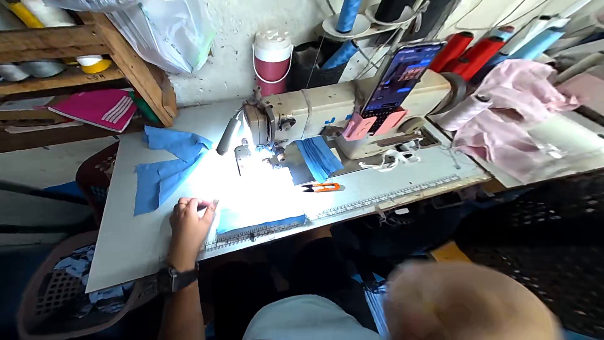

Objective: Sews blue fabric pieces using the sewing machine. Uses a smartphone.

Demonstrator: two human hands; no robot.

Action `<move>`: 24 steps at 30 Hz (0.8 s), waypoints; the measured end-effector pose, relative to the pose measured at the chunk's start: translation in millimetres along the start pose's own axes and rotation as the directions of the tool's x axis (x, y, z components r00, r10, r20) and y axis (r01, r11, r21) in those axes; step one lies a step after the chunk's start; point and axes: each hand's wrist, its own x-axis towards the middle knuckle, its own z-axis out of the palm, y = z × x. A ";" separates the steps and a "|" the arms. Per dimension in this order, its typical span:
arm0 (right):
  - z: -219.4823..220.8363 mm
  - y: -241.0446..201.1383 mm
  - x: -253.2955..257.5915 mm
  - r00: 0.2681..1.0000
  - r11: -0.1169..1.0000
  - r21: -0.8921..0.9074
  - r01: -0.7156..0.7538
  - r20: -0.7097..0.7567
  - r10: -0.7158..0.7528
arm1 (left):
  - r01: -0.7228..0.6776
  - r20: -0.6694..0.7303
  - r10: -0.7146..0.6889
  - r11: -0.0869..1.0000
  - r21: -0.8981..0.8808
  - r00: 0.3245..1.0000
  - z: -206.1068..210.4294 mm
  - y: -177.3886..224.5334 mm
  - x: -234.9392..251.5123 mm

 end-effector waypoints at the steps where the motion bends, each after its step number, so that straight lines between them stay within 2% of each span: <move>1: -9.8 37.0 -0.4 1.000 0.994 -0.107 0.009 -0.011 -0.011 | 0.036 0.014 -0.036 0.999 0.003 0.999 -4.9 1.0 -15.7; 2: -11.6 72.0 -3.1 0.989 0.975 -0.201 -0.090 -0.134 0.064 | 0.054 0.022 -0.054 0.998 0.012 0.998 -8.2 3.2 -29.2; 3: -8.5 102.0 -3.1 0.932 0.927 -0.259 -0.271 -0.310 0.186 | 0.054 0.021 -0.055 0.998 0.033 0.998 -9.6 6.4 -40.1; 5: 0.5 146.3 6.0 0.733 0.739 -0.283 -0.611 -0.555 0.393 | 0.052 0.026 -0.054 0.995 0.090 0.998 -9.0 12.6 -54.4; 6: 4.8 159.8 12.2 0.658 0.654 -0.283 -0.701 -0.611 0.440 | 0.054 0.032 -0.058 0.993 0.109 0.998 -7.5 15.6 -57.7; 8: 15.2 171.5 27.5 0.586 0.536 -0.317 -0.782 -0.667 0.460 | 0.050 0.045 -0.056 0.991 0.120 0.997 -3.1 21.1 -59.3; 11: 29.3 176.1 48.7 0.569 0.439 -0.392 -0.809 -0.711 0.414 | 0.042 0.064 -0.049 0.994 0.105 0.997 0.5 30.5 -57.2; 14: 34.7 175.6 61.2 0.582 0.411 -0.428 -0.805 -0.703 0.409 | 0.044 0.029 -0.046 0.995 0.085 0.999 3.5 36.2 -55.1; 18: 37.2 181.4 65.6 0.571 0.418 -0.418 -0.807 -0.736 0.365 | 0.082 -0.041 -0.076 0.982 0.170 0.996 8.5 36.3 -46.4; 22: 33.2 182.6 67.3 0.569 0.433 -0.401 -0.808 -0.724 0.391 | 0.035 0.047 -0.044 0.986 0.164 0.998 13.2 39.9 -37.7; 24: 30.5 183.3 67.2 0.581 0.502 -0.365 -0.784 -0.715 0.389 | 0.009 0.074 -0.017 0.994 0.106 0.997 14.3 41.4 -35.5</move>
